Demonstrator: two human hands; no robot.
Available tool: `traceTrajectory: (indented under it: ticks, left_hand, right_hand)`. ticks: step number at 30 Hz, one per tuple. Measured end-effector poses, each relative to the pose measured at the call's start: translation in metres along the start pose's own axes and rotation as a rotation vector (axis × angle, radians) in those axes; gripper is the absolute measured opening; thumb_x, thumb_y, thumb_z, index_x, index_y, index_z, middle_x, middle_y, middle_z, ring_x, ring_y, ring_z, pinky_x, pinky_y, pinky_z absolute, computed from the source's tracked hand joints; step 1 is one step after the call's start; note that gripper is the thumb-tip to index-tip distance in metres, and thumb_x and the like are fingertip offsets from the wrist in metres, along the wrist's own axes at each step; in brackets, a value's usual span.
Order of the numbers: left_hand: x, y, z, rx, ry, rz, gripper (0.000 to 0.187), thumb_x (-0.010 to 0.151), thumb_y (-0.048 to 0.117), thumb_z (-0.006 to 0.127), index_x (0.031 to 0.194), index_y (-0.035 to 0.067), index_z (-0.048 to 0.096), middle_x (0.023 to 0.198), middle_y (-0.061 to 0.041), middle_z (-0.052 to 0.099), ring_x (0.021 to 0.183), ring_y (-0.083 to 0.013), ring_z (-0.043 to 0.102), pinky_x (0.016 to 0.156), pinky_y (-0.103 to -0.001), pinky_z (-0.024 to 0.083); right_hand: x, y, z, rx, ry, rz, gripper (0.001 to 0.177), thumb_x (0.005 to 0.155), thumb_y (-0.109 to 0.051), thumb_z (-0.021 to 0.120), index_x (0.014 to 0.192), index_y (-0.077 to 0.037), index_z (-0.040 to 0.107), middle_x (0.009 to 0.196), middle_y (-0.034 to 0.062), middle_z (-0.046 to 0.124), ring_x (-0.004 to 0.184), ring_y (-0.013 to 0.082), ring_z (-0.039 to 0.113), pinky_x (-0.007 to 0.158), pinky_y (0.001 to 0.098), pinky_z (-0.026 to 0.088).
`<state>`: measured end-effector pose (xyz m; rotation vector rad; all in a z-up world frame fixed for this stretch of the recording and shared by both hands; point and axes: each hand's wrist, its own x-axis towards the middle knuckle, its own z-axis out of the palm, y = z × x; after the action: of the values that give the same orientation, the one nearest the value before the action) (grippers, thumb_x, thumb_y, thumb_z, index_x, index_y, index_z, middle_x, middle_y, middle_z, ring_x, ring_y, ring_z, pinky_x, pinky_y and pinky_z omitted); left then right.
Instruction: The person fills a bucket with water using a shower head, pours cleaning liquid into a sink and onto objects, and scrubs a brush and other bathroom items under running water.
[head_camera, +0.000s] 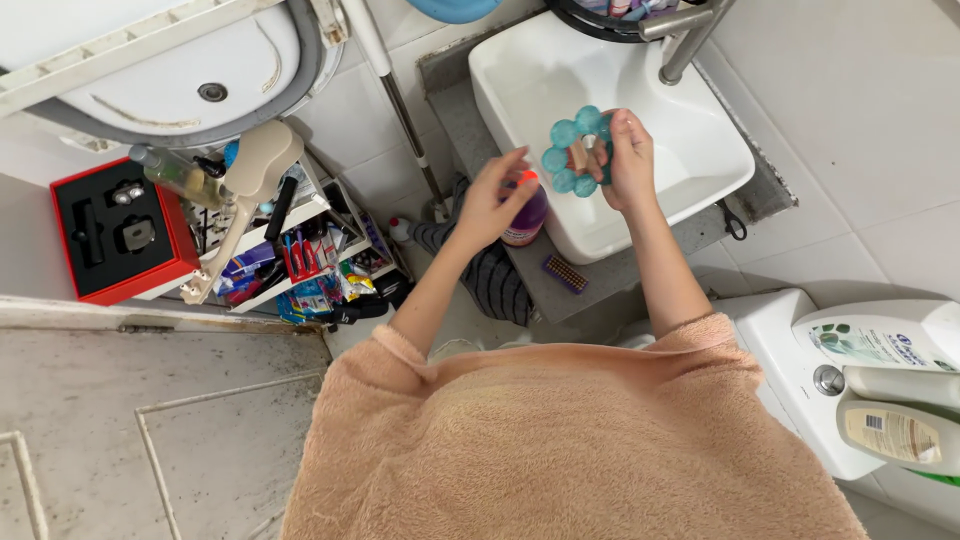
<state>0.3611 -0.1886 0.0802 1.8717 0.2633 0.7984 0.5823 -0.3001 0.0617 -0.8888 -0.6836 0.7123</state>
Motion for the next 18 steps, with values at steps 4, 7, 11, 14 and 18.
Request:
traceTrajectory:
  ticks: [4,7,11,14,18]
  left_hand:
    - [0.013,-0.016,0.013,-0.622,-0.149,-0.305,0.034,0.106,0.027,0.062,0.131,0.004,0.056,0.119,-0.006,0.067,0.115,-0.0162,0.065,0.096,-0.034,0.057]
    - [0.007,-0.035,0.007,-0.693,0.024,-0.314,0.025,0.106,0.025,0.06,0.121,0.006,0.058,0.104,-0.006,0.07,0.108,-0.0192,0.07,0.09,-0.037,0.058]
    - [-0.012,-0.063,-0.035,-0.893,0.316,-0.326,0.026,0.105,0.031,0.059,0.116,0.008,0.058,0.082,0.0,0.055,0.091,-0.0186,0.066,0.079,-0.038,0.056]
    - [-0.04,-0.084,-0.079,-0.951,0.5,-0.289,0.026,0.106,0.035,0.057,0.106,0.01,0.055,0.075,0.002,0.046,0.076,-0.0168,0.058,0.067,-0.038,0.053]
    - [-0.09,-0.11,-0.133,-0.854,0.754,-0.231,0.026,0.108,0.036,0.054,0.101,0.01,0.054,0.071,0.003,0.044,0.067,-0.0149,0.05,0.057,-0.036,0.046]
  right_hand:
    - [0.008,0.001,0.018,-0.223,-0.219,-0.02,0.049,0.116,-0.049,0.041,0.117,-0.006,0.066,0.091,0.0046,0.062,0.082,0.0158,0.061,0.078,0.0331,0.056]
    - [0.039,0.02,0.002,-0.322,-0.116,-0.028,0.047,0.115,-0.045,0.042,0.119,-0.007,0.069,0.104,0.0047,0.066,0.1,0.0153,0.066,0.085,0.0317,0.059]
    - [0.079,0.077,-0.06,-0.6,0.183,-0.002,0.039,0.102,-0.036,0.056,0.13,-0.011,0.063,0.122,0.0129,0.055,0.107,0.0235,0.062,0.089,0.0351,0.057]
    - [0.091,0.128,-0.098,-1.055,0.206,0.084,0.055,0.091,-0.03,0.069,0.143,-0.014,0.057,0.139,0.0219,0.046,0.113,0.0323,0.058,0.094,0.0386,0.052]
    - [0.083,0.158,-0.102,-1.442,0.012,0.158,0.072,0.093,-0.047,0.075,0.155,-0.019,0.05,0.153,0.029,0.035,0.132,0.0477,0.045,0.104,0.0536,0.043]
